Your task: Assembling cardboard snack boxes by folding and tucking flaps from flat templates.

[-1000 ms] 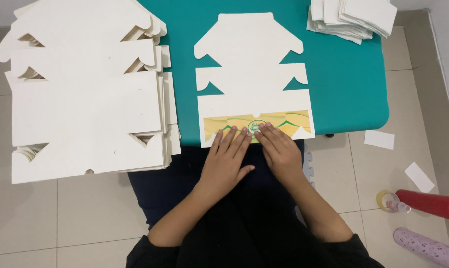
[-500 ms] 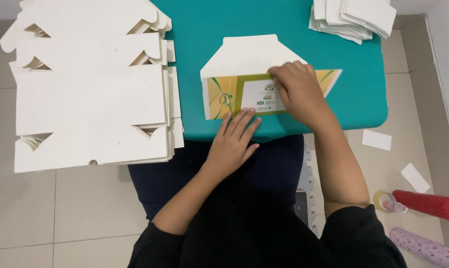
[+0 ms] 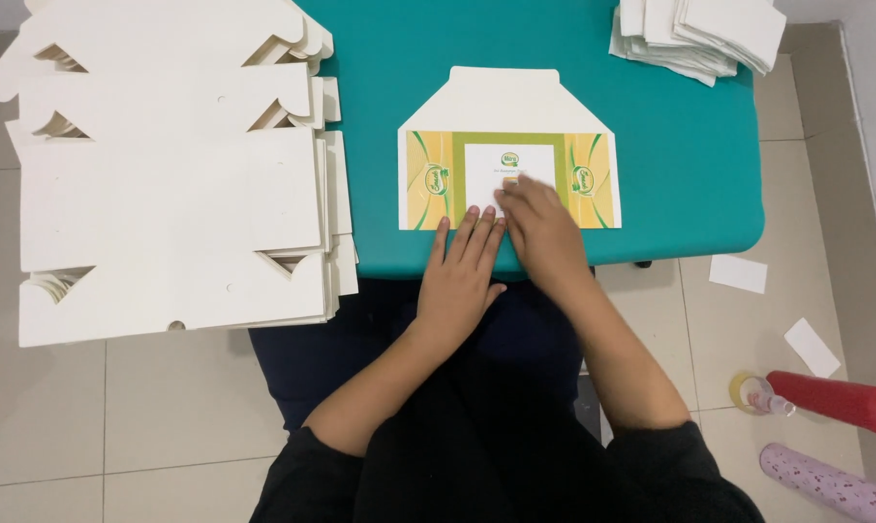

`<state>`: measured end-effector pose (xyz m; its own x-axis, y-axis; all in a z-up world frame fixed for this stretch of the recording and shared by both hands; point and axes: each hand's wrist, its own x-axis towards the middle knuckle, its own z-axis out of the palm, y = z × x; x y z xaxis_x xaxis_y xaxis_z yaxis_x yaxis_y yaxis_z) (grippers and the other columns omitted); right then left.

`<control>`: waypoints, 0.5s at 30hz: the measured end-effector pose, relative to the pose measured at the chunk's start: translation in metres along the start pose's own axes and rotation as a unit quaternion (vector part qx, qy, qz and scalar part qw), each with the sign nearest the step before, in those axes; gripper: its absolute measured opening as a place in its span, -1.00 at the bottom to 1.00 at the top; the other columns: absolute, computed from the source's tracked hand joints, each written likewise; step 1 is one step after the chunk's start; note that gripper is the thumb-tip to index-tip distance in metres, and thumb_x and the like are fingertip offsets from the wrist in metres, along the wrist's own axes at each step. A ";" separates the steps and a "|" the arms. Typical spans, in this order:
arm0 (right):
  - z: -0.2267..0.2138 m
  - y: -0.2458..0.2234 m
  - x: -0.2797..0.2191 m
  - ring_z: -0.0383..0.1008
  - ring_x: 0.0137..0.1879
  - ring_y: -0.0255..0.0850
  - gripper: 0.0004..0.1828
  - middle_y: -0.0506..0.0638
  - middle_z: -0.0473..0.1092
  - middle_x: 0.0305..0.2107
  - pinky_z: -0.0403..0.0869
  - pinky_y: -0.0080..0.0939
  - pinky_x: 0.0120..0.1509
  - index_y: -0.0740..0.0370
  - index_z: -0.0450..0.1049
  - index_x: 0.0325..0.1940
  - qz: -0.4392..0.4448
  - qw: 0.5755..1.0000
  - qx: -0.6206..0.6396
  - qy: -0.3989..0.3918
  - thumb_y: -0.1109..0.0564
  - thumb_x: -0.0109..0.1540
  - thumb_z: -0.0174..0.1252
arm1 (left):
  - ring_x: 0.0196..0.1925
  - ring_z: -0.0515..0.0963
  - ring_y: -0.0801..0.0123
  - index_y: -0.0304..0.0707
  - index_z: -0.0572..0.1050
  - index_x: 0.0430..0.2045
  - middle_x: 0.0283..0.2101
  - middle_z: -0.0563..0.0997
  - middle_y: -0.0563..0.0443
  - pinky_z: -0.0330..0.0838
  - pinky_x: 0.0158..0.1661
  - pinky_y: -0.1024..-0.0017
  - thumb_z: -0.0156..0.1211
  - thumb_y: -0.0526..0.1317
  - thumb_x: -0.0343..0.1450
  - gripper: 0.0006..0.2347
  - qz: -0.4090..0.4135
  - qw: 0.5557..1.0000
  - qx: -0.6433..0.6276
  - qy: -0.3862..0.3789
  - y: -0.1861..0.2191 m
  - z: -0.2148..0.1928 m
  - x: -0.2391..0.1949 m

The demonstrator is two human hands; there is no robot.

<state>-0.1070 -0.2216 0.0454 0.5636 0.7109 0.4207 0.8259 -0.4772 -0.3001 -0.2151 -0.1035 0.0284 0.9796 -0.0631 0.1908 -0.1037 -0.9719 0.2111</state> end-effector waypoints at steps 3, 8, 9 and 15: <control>-0.014 -0.023 -0.026 0.39 0.14 0.05 -0.72 0.15 0.42 -0.14 0.31 -0.07 0.31 0.35 0.49 0.00 0.021 0.999 -0.008 0.043 0.36 0.20 0.09 | 0.42 -0.03 0.01 -0.35 0.07 0.28 0.36 0.07 -0.26 -0.29 0.34 -0.08 0.30 -0.02 0.25 -0.25 -0.001 1.000 0.005 -0.001 0.004 0.002 0.000; -0.024 0.005 -0.053 0.45 0.02 0.02 -0.79 0.08 0.41 -0.28 0.43 -0.11 0.14 0.37 0.54 -0.16 0.078 0.985 -0.068 0.141 0.42 0.15 0.09 | 0.41 0.01 -0.02 -0.37 0.08 0.27 0.34 0.11 -0.29 -0.24 0.32 -0.11 0.28 -0.01 0.26 -0.26 -0.003 1.000 0.015 -0.011 0.005 0.004 0.002; -0.025 0.010 -0.057 0.47 0.00 -0.02 -0.81 0.04 0.41 -0.30 0.43 -0.14 0.12 0.36 0.56 -0.20 0.101 0.977 -0.089 0.163 0.41 0.15 0.10 | 0.40 0.04 -0.05 -0.39 0.09 0.26 0.32 0.14 -0.31 -0.22 0.32 -0.12 0.28 -0.01 0.26 -0.26 -0.003 1.000 0.021 -0.007 0.005 0.003 0.004; -0.007 -0.024 -0.034 0.48 -0.04 -0.01 -0.85 0.06 0.44 -0.34 0.46 -0.13 0.08 0.33 0.55 -0.24 0.026 0.985 -0.096 0.140 0.32 0.12 0.16 | 0.38 0.05 -0.15 -0.47 0.14 0.22 0.31 0.14 -0.40 -0.14 0.30 -0.13 0.35 0.02 0.19 -0.21 -0.014 0.997 0.080 0.008 0.017 0.011 0.005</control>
<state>-0.1461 -0.2380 0.0441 0.5645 0.5256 0.6365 0.7679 -0.6172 -0.1715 -0.2101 -0.1229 0.0228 0.9787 -0.0330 0.2025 -0.0463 -0.9970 0.0612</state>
